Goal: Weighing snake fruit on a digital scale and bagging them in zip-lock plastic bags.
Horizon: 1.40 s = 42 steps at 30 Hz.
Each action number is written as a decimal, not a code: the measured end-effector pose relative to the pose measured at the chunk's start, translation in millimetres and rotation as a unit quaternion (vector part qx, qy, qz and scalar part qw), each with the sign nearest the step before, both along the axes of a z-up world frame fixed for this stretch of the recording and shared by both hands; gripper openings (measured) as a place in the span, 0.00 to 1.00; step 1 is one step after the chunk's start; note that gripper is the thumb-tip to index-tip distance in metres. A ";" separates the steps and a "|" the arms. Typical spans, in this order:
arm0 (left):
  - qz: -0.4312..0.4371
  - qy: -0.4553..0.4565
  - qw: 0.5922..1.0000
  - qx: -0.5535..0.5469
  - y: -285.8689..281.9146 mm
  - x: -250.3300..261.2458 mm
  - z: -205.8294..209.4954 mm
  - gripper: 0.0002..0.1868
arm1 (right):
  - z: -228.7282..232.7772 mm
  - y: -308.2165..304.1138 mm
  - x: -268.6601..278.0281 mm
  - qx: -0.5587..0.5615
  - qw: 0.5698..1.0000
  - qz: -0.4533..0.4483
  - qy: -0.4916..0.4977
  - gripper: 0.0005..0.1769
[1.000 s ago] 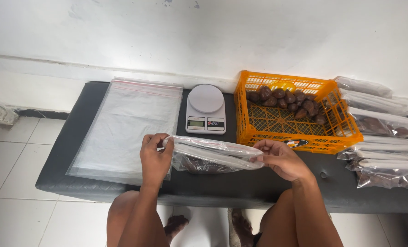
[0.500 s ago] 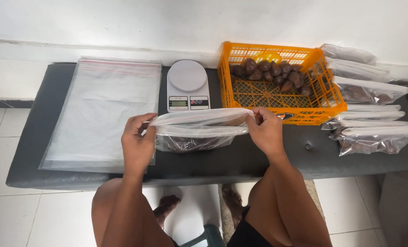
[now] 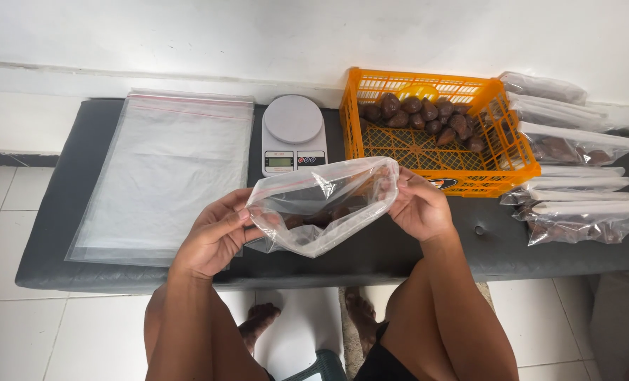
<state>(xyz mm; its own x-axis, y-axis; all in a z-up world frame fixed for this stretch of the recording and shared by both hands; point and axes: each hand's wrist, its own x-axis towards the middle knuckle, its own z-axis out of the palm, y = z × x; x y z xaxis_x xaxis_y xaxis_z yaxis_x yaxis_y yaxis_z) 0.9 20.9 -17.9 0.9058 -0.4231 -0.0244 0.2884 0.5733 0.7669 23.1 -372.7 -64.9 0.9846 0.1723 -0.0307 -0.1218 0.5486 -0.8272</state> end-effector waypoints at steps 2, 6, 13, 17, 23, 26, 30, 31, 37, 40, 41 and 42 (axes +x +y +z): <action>-0.015 -0.033 0.999 -0.037 3.0 4.5 -17.0 0.26 | -14.8 -7.4 1.2 0.005 0.999 0.008 -0.031 0.23; -0.019 -0.027 0.998 -0.055 -2.2 1.9 -13.2 0.23 | 36.2 27.2 -19.4 0.028 0.999 0.000 -0.037 0.16; 0.269 -0.044 0.938 0.215 -16.4 8.9 -28.5 0.07 | 34.4 30.4 -16.1 -0.215 0.954 -0.202 -0.051 0.10; 0.465 -0.217 0.729 0.453 -27.1 8.0 1.5 0.11 | 52.5 34.1 -17.6 -0.518 0.739 -0.373 -0.215 0.15; 0.466 -0.185 0.706 0.500 -18.8 7.5 -11.2 0.10 | 52.9 55.7 -26.7 -0.441 0.839 -0.286 -0.140 0.09; 0.428 -0.173 0.728 0.507 -12.8 8.6 -13.6 0.07 | 37.8 49.5 -22.2 -0.212 0.949 -0.226 -0.053 0.10; 0.324 -0.028 0.849 0.416 -9.6 7.1 6.5 0.07 | 26.7 34.1 -14.1 -0.006 0.993 -0.102 -0.063 0.13; 0.276 -0.013 0.906 0.320 -7.1 11.2 1.9 0.10 | 10.3 23.2 -4.1 0.007 0.995 -0.066 -0.070 0.15; 0.145 0.012 0.988 0.043 -7.3 7.7 -2.7 0.15 | 29.1 34.5 -12.0 0.036 0.996 -0.052 -0.063 0.13; 0.088 -0.018 0.993 -0.078 -4.7 1.2 7.6 0.18 | 9.7 15.2 -7.5 0.040 0.995 -0.070 -0.053 0.12; 0.043 -0.062 0.987 -0.143 -3.0 0.0 14.8 0.22 | 8.7 9.3 -5.4 0.046 0.994 -0.065 -0.070 0.12; 0.042 -0.067 0.987 -0.143 -2.0 -0.5 9.6 0.22 | 9.3 7.6 -8.6 0.046 0.994 -0.065 -0.075 0.12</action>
